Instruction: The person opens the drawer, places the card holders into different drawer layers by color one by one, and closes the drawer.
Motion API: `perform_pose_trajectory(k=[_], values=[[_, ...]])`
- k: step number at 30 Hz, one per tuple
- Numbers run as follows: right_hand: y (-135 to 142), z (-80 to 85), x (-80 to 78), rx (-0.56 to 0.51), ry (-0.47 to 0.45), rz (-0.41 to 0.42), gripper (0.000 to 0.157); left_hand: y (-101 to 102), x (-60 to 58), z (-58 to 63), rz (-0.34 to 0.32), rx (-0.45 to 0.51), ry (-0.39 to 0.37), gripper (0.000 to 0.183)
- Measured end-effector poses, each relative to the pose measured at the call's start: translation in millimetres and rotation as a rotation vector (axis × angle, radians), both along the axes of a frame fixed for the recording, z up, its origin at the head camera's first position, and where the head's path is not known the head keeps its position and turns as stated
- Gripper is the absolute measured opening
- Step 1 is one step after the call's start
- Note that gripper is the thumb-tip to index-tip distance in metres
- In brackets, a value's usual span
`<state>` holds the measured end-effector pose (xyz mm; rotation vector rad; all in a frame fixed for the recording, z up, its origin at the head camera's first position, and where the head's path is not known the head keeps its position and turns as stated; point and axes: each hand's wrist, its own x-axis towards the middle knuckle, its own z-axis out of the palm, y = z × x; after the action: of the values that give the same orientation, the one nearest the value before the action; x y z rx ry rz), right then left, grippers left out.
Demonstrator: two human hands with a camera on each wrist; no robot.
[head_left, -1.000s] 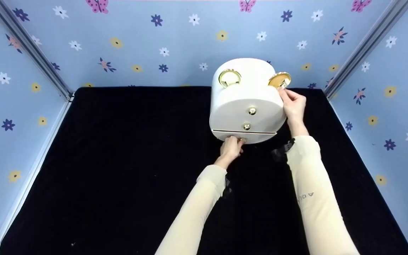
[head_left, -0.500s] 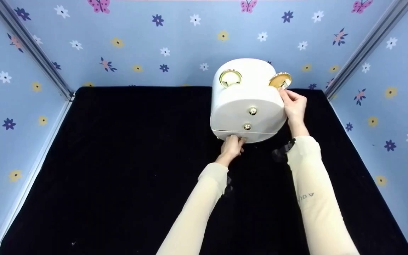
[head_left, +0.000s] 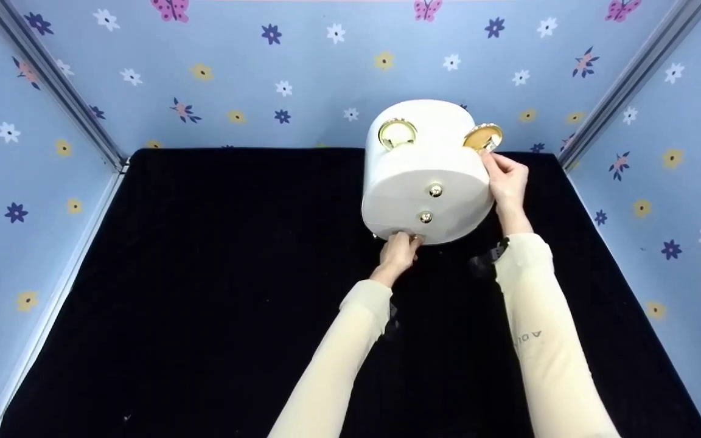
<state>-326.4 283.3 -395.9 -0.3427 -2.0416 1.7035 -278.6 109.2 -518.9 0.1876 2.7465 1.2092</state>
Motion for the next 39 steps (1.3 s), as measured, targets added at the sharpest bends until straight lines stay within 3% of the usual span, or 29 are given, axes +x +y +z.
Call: perform_pose_trajectory(k=[7,14,22,30,36,39], values=[[1,-0.3,-1.5,0.004,-0.005,0.003,0.027,-5,3.3,0.7,-0.045,-0.14,0.112,0.033],[3,-1.9,-3.2,0.008,-0.028,-0.004,0.03,-15,5.0,5.1,-0.086,-0.249,0.12,0.033],[4,-7.6,0.8,0.069,0.019,0.033,0.028,-33,11.5,8.9,-0.147,-0.34,0.178,0.033],[10,-12.8,16.8,0.359,0.118,0.042,0.03,-58,16.4,9.2,-0.14,-0.341,0.223,0.036],[3,-5.6,39.2,0.394,0.222,0.097,0.027,-82,20.9,7.6,-0.113,-0.322,0.245,0.047],[-6,1.2,54.9,0.422,0.23,0.102,0.027,-95,22.8,7.9,-0.094,-0.306,0.25,0.05]])
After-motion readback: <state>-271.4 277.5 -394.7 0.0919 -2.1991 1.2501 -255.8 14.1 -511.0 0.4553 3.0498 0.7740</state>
